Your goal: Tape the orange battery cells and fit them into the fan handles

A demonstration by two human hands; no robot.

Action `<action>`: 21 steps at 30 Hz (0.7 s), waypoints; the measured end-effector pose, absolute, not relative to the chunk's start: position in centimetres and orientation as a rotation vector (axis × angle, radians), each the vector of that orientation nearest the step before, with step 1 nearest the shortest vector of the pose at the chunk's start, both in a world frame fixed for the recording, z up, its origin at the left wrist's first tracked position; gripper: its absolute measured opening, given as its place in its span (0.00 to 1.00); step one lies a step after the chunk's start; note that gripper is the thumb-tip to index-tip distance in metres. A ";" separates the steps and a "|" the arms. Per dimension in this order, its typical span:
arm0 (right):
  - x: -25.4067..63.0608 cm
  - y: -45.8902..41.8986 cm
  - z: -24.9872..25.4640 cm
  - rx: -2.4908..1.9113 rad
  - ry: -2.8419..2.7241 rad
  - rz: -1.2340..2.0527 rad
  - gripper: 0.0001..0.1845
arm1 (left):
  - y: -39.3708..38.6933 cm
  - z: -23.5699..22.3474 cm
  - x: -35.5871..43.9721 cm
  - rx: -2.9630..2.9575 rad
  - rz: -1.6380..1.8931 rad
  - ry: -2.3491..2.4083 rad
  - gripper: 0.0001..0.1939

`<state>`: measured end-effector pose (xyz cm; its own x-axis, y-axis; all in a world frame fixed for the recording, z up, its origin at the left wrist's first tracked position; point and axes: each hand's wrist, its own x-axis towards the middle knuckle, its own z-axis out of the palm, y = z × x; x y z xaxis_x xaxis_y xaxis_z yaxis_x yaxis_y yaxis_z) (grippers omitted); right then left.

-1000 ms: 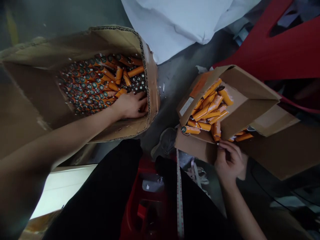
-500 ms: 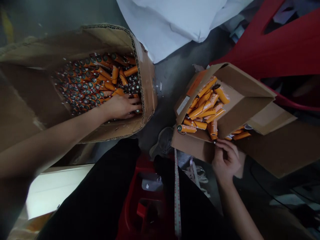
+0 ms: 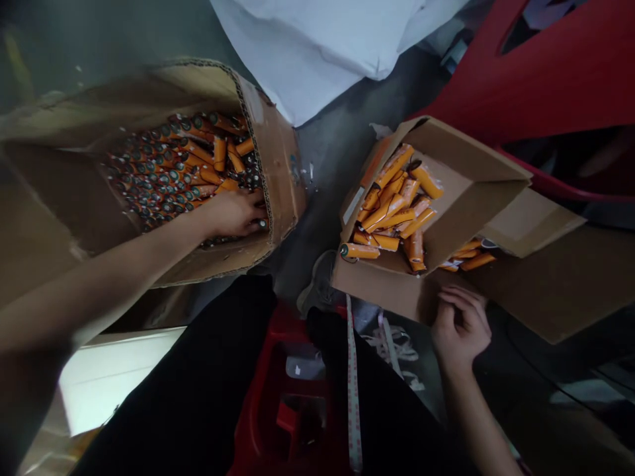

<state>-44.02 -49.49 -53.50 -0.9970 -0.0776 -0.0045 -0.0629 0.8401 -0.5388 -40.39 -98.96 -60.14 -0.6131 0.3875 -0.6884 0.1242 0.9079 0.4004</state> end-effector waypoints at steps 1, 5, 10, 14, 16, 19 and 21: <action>-43.9 -49.4 -53.7 -0.130 2.971 -0.877 0.10 | -99.2 -60.0 -40.2 0.386 0.417 2.227 0.21; -43.4 -49.1 -54.6 -0.252 2.889 -0.962 0.09 | -100.3 -59.9 -39.0 0.340 0.562 2.274 0.19; -43.1 -48.7 -55.3 -0.266 2.883 -1.015 0.08 | -102.0 -59.2 -37.6 0.113 1.015 2.322 0.18; -43.0 -48.6 -55.7 -0.233 2.863 -1.018 0.07 | -102.5 -54.8 -37.6 -0.153 1.353 2.443 0.13; -42.9 -48.7 -55.9 -0.191 2.854 -1.004 0.08 | -101.3 -51.6 -38.5 -0.251 1.463 2.514 0.14; -43.1 -49.0 -56.2 -0.177 2.840 -0.995 0.09 | -96.2 -47.9 -41.6 -0.274 1.517 2.529 0.17; -43.5 -49.0 -56.1 -0.212 2.810 -0.973 0.09 | -91.0 -46.6 -44.6 -0.103 1.426 2.504 0.21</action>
